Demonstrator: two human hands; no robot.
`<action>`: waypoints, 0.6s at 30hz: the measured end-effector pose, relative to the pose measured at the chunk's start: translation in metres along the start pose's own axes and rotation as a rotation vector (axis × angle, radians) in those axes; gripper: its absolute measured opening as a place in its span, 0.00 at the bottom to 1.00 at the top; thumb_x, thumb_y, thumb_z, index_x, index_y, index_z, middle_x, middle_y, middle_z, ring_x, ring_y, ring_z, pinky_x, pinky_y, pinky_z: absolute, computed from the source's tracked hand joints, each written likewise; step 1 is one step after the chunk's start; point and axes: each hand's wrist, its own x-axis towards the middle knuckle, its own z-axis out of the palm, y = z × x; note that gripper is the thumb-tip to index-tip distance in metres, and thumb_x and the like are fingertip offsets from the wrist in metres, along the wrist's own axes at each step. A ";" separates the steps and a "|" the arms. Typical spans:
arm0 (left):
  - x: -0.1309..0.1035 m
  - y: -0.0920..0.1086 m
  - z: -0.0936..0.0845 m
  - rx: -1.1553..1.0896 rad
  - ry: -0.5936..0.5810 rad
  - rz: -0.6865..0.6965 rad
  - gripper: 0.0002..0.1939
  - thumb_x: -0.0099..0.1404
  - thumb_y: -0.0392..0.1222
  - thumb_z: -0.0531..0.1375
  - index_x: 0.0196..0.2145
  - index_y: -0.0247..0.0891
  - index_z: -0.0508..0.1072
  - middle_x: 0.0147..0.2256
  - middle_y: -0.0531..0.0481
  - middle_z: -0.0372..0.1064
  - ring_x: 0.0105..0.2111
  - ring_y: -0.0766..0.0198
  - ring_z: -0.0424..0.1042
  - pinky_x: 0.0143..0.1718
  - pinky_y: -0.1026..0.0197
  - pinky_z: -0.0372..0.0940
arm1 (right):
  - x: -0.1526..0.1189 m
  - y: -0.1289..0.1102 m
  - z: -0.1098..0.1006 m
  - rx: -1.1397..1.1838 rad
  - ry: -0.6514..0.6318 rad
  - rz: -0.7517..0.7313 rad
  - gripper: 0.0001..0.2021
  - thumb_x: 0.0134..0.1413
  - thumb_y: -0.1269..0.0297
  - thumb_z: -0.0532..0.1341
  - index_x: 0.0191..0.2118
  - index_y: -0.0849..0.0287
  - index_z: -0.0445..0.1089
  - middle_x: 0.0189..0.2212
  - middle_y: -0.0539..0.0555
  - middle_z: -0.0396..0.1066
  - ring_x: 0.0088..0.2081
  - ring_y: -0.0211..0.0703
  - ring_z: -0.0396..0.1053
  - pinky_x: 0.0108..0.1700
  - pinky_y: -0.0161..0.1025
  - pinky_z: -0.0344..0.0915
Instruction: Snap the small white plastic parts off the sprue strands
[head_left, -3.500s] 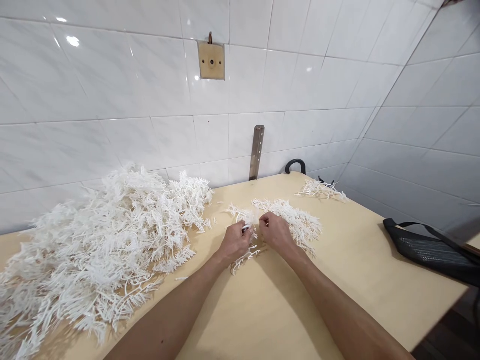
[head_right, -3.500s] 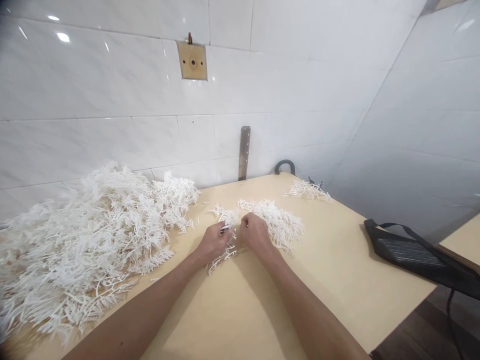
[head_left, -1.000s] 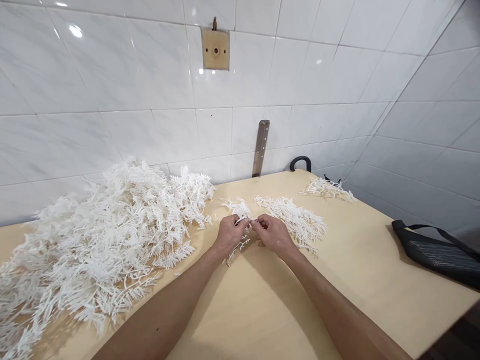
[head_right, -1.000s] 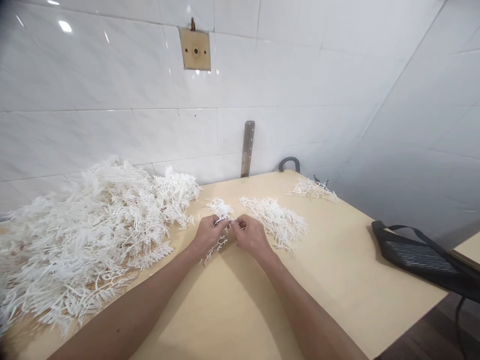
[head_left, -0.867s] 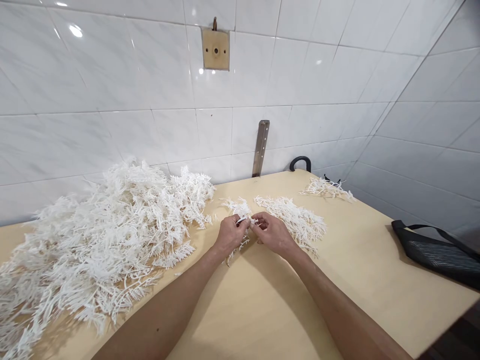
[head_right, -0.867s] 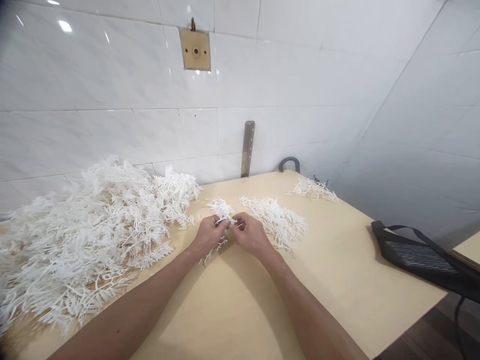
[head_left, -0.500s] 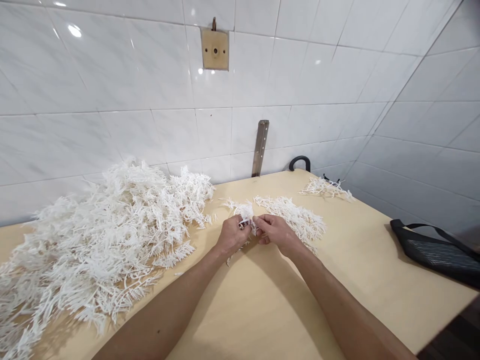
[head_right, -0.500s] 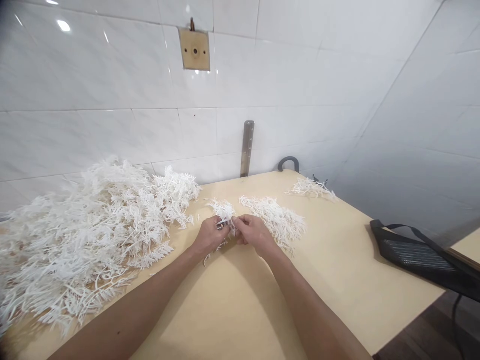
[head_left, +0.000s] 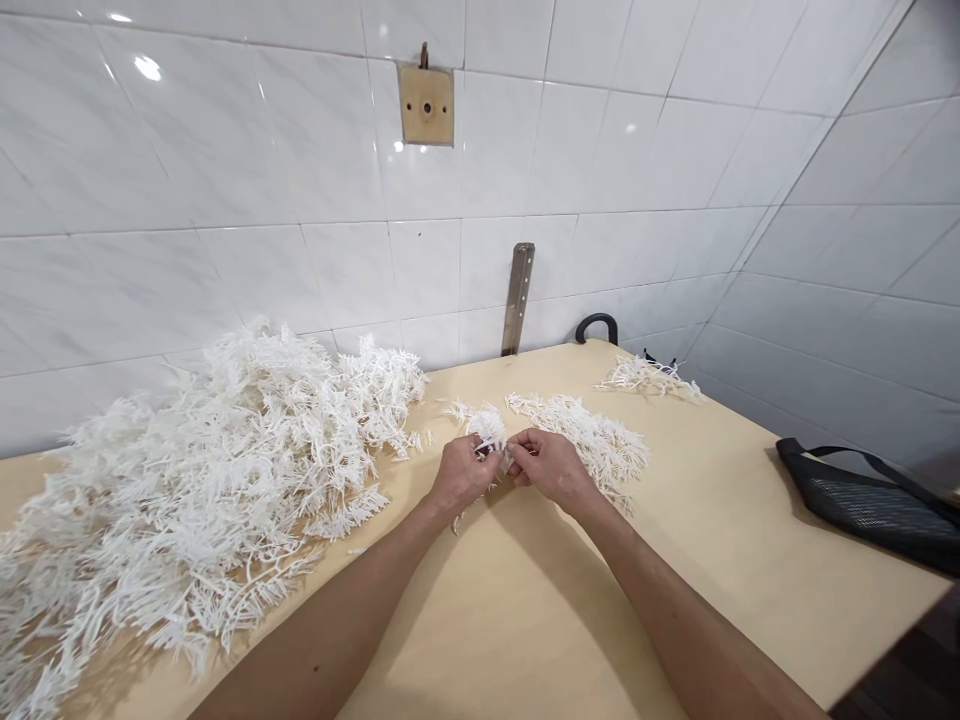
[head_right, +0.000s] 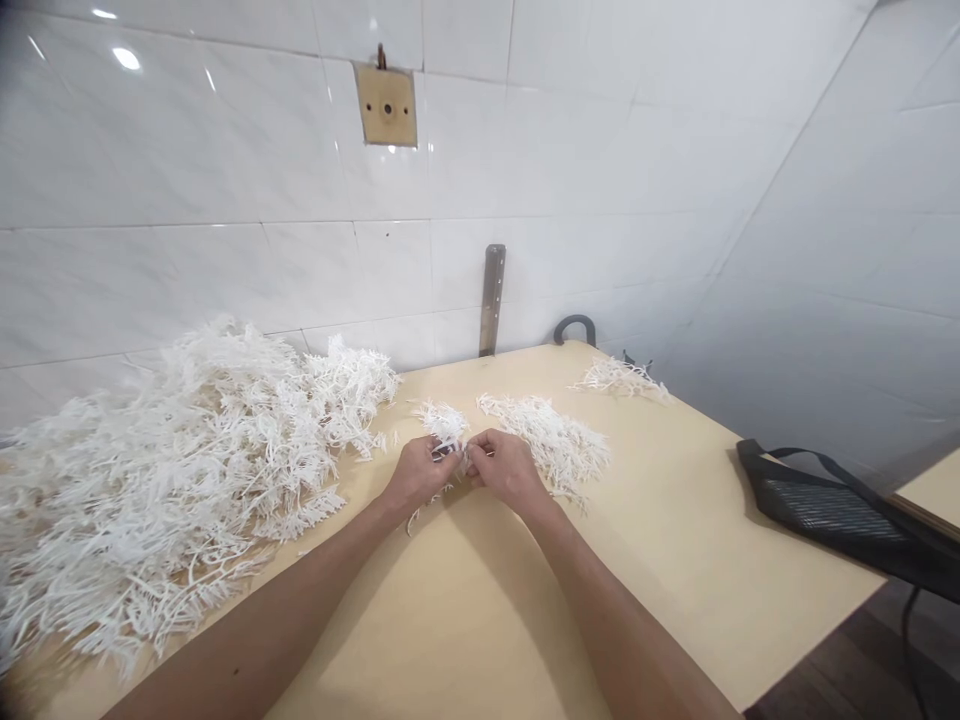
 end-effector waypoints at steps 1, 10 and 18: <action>0.000 0.001 0.000 -0.007 -0.002 -0.008 0.06 0.54 0.40 0.59 0.22 0.36 0.69 0.20 0.54 0.66 0.23 0.66 0.64 0.25 0.65 0.56 | 0.000 -0.001 0.000 -0.004 0.006 0.002 0.06 0.53 0.63 0.59 0.33 0.57 0.72 0.23 0.51 0.76 0.25 0.43 0.76 0.30 0.37 0.74; 0.001 0.001 -0.002 -0.057 -0.031 -0.019 0.06 0.53 0.40 0.60 0.23 0.37 0.68 0.21 0.53 0.66 0.24 0.65 0.64 0.27 0.65 0.57 | 0.003 0.006 0.005 0.136 -0.059 0.009 0.06 0.54 0.63 0.58 0.32 0.58 0.70 0.25 0.53 0.77 0.29 0.44 0.77 0.32 0.38 0.73; 0.002 -0.011 0.001 0.198 -0.077 0.189 0.10 0.59 0.39 0.57 0.21 0.38 0.65 0.21 0.52 0.66 0.24 0.64 0.62 0.27 0.63 0.53 | -0.001 -0.004 -0.001 -0.595 0.076 -0.250 0.06 0.54 0.68 0.57 0.28 0.58 0.67 0.26 0.53 0.73 0.27 0.41 0.69 0.29 0.35 0.59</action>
